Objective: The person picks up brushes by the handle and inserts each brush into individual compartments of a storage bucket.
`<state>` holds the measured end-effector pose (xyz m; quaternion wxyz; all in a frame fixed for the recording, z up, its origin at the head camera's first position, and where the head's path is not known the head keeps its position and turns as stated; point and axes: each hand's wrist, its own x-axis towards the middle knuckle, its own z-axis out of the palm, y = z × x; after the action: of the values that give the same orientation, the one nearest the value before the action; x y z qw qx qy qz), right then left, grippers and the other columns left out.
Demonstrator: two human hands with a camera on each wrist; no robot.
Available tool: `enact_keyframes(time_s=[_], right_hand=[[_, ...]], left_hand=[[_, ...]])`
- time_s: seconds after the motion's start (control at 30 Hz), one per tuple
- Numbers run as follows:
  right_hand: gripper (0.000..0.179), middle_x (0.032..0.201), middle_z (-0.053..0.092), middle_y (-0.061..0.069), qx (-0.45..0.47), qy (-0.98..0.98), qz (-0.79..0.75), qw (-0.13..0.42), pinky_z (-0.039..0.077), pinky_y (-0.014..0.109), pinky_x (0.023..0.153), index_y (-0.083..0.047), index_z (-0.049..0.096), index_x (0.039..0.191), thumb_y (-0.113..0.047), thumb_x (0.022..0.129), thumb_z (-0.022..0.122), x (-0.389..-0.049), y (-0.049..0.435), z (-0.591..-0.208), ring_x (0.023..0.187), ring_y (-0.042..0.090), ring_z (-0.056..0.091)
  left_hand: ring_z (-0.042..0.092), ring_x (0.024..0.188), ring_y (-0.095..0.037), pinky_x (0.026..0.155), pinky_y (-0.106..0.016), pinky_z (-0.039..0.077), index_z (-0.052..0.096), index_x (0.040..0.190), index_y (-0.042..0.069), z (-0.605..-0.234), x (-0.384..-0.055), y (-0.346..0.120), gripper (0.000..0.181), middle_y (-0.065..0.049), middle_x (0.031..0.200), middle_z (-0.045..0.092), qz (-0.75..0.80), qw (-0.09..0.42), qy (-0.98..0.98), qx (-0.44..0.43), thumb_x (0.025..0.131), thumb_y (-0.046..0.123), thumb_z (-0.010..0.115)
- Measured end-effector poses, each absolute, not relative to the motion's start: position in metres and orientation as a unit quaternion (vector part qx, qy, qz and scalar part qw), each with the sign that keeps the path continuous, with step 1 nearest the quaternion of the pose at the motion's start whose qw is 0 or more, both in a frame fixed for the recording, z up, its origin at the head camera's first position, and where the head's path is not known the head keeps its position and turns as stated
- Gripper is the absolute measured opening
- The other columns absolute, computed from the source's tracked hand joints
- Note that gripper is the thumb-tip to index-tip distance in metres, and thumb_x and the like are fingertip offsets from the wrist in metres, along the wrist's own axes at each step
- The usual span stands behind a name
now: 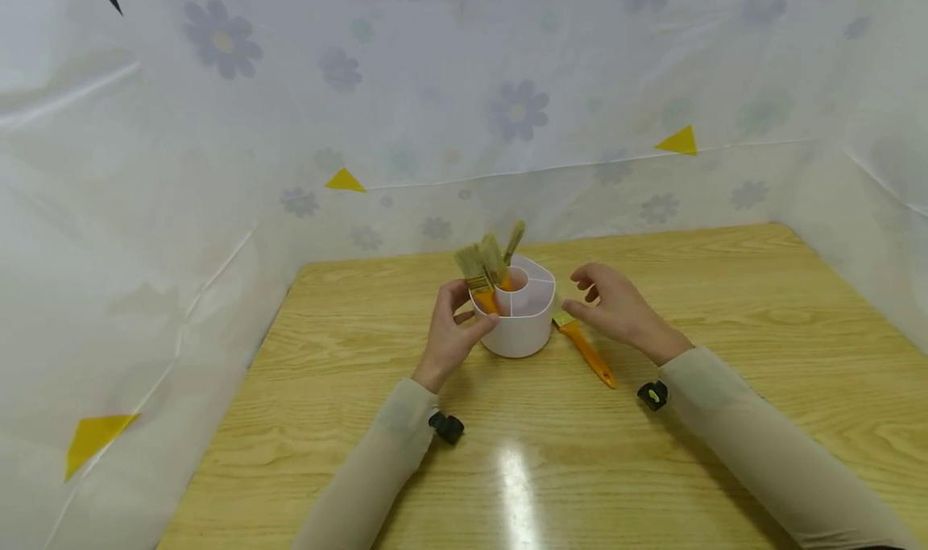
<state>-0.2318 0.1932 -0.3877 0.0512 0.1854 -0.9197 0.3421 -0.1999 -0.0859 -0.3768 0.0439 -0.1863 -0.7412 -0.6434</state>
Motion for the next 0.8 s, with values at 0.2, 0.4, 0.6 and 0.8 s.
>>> enact_keyframes(time_s=[0.2,0.4,0.6,0.8], right_hand=[[0.051,0.116,0.056,0.021,0.184,-0.926,0.328,0.029,0.049,0.045,0.08,0.0,0.053,0.124,-0.028,0.086,0.07,-0.2322,0.1934,-0.3886,0.092,0.031,0.056],[0.055,0.12,0.055,0.019,0.173,-0.932,0.32,0.0,0.049,0.046,0.081,0.0,0.052,0.127,-0.031,0.085,0.071,-0.233,0.1933,-0.391,0.096,0.031,0.055],[0.055,0.121,0.055,0.02,0.177,-0.932,0.316,-0.017,0.049,0.047,0.082,0.0,0.052,0.127,-0.029,0.085,0.071,-0.2342,0.1912,-0.3923,0.097,0.032,0.055],[0.056,0.12,0.056,0.019,0.182,-0.934,0.306,-0.026,0.049,0.046,0.083,0.0,0.052,0.127,-0.03,0.084,0.072,-0.2353,0.1902,-0.3943,0.097,0.031,0.056]], left_hand=[[0.04,0.126,-0.039,0.1,-0.058,0.036,0.036,0.135,-0.008,-0.3779,-0.2001,-0.0853,0.061,-0.025,0.135,0.041,-0.642,0.044,-0.742,-0.186,0.084,0.002,0.068],[0.04,0.127,-0.038,0.101,-0.057,0.036,0.036,0.135,-0.007,-0.3785,-0.2005,-0.0843,0.061,-0.024,0.135,0.041,-0.642,0.042,-0.742,-0.187,0.084,0.003,0.068],[0.04,0.127,-0.038,0.101,-0.058,0.036,0.036,0.135,-0.007,-0.3778,-0.2001,-0.0851,0.061,-0.024,0.135,0.041,-0.642,0.043,-0.742,-0.188,0.084,0.004,0.068],[0.04,0.126,-0.038,0.1,-0.058,0.036,0.036,0.135,-0.008,-0.3775,-0.2001,-0.086,0.061,-0.024,0.135,0.041,-0.642,0.045,-0.742,-0.186,0.084,0.004,0.068]])
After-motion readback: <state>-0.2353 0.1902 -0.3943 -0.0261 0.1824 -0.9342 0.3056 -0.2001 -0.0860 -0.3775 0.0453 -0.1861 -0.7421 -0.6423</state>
